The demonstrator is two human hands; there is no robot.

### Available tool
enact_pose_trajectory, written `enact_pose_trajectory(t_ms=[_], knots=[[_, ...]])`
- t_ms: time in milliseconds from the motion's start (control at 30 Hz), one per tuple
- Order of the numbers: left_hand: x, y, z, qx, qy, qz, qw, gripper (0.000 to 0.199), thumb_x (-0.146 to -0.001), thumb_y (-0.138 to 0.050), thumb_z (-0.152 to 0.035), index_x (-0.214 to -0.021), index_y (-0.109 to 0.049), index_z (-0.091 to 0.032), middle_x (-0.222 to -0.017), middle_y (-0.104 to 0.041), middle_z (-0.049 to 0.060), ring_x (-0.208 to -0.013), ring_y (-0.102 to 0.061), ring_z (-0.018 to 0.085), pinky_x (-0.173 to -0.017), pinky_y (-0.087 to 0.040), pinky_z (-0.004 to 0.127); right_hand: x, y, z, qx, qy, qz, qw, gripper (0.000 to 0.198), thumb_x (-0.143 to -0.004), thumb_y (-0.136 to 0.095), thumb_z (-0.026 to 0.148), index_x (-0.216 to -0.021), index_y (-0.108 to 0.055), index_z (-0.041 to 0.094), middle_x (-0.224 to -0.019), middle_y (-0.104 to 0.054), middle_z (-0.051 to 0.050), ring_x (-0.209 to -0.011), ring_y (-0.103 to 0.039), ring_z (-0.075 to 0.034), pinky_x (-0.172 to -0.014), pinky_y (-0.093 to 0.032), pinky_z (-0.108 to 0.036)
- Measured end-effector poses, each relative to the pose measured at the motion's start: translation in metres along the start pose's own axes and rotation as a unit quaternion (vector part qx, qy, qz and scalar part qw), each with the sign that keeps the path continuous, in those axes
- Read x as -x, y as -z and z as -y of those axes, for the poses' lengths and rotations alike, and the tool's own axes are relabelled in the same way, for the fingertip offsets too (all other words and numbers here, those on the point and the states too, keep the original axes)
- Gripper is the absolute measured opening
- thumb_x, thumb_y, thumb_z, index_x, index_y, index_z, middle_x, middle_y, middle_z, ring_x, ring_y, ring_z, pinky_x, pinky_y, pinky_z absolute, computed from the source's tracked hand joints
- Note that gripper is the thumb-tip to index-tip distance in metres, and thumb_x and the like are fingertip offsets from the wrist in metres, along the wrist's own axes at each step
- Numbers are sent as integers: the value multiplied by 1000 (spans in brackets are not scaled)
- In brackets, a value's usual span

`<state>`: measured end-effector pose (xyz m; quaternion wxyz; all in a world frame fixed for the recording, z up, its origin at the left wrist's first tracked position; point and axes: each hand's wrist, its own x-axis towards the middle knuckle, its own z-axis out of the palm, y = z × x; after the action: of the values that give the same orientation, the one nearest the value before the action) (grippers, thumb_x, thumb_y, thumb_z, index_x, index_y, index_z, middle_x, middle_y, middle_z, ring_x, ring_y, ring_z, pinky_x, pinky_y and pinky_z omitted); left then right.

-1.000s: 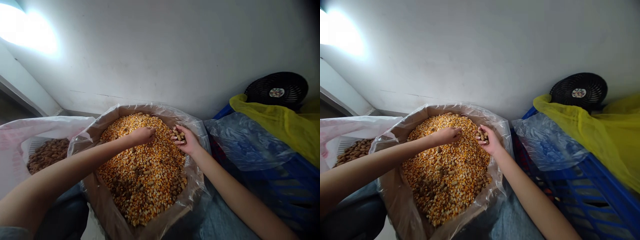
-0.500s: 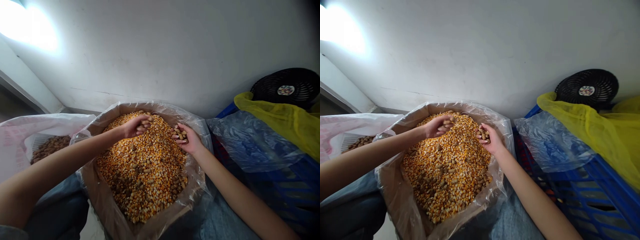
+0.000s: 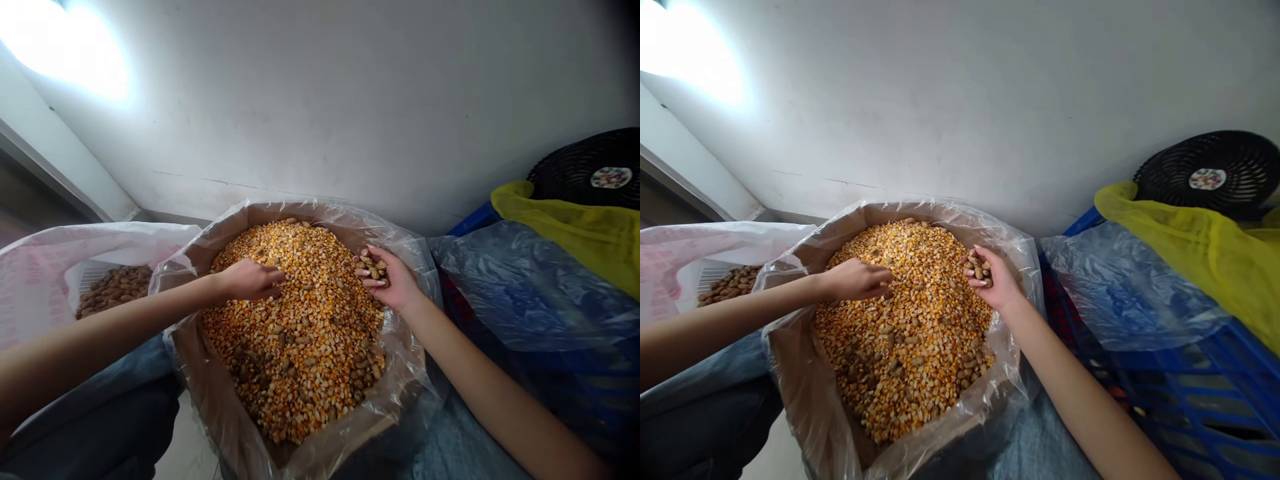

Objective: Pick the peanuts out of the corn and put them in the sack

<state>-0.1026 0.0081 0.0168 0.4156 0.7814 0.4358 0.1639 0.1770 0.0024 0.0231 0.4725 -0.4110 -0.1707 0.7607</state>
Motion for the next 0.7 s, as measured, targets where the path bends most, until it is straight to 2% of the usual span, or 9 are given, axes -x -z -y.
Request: enact_pose_trajectory(t_ms=[100,200,300,367,433,500,567,700], knots=[[14,-8,10,-45,-37,22,998,15,-59,-63,-30,-72,-59,-23,-63,-55,2,-45,-35,9,-43,-23,20,0,0,0,5,-1,-3,1000,8,-71,-51,22,-65,-47,17,-63,-53,-1,-43,-43,-5,-23,-22,-8],[15,-5,17,-96,-50,4,994,17,-62,-61,-30,-78,-60,-25,-67,-57,2,-48,-40,10,-46,-25,20,-1,0,0,10,0,-6,1000,8,-71,-51,21,-65,-47,18,-63,-53,-1,-43,-43,-5,-23,-22,-8],[6,11,19,-136,-22,-79,987,19,-66,-58,-35,-83,-57,-27,-70,-58,0,-54,-45,11,-51,-27,20,-1,-1,0,10,2,-10,1000,7,-71,-51,21,-66,-47,17,-63,-53,-1,-43,-43,-6,-23,-22,-8],[-2,25,22,-137,17,-155,978,21,-67,-57,-37,-85,-56,-27,-66,-57,-1,-57,-47,13,-54,-29,20,-1,-1,0,12,3,-11,1000,7,-71,-51,21,-65,-47,17,-63,-53,-1,-43,-43,-6,-22,-23,-8],[-10,35,28,-141,48,-199,969,23,-66,-58,-38,-85,-56,-26,-61,-56,-1,-58,-49,14,-55,-30,21,-1,-1,-1,15,2,-12,1000,8,-70,-51,21,-65,-47,17,-63,-54,-1,-43,-43,-6,-22,-23,-9],[-15,38,35,-168,65,-192,965,23,-65,-59,-39,-83,-56,-25,-58,-54,-1,-58,-49,15,-56,-31,22,-1,-1,-1,16,3,-16,1000,8,-70,-51,20,-64,-47,17,-63,-54,-1,-42,-43,-6,-22,-23,-9],[-17,34,40,-211,75,-160,961,24,-65,-58,-42,-80,-56,-24,-55,-52,0,-56,-49,16,-56,-31,23,0,-1,-2,15,2,-18,1000,8,-70,-51,20,-65,-47,17,-63,-54,-1,-42,-43,-6,-22,-23,-9],[-19,29,38,-265,87,-126,952,27,-69,-51,-46,-78,-55,-21,-56,-52,2,-53,-49,16,-53,-31,24,-1,-1,-2,17,2,-13,1000,7,-71,-50,20,-65,-48,17,-63,-54,-1,-43,-44,-6,-22,-23,-8]])
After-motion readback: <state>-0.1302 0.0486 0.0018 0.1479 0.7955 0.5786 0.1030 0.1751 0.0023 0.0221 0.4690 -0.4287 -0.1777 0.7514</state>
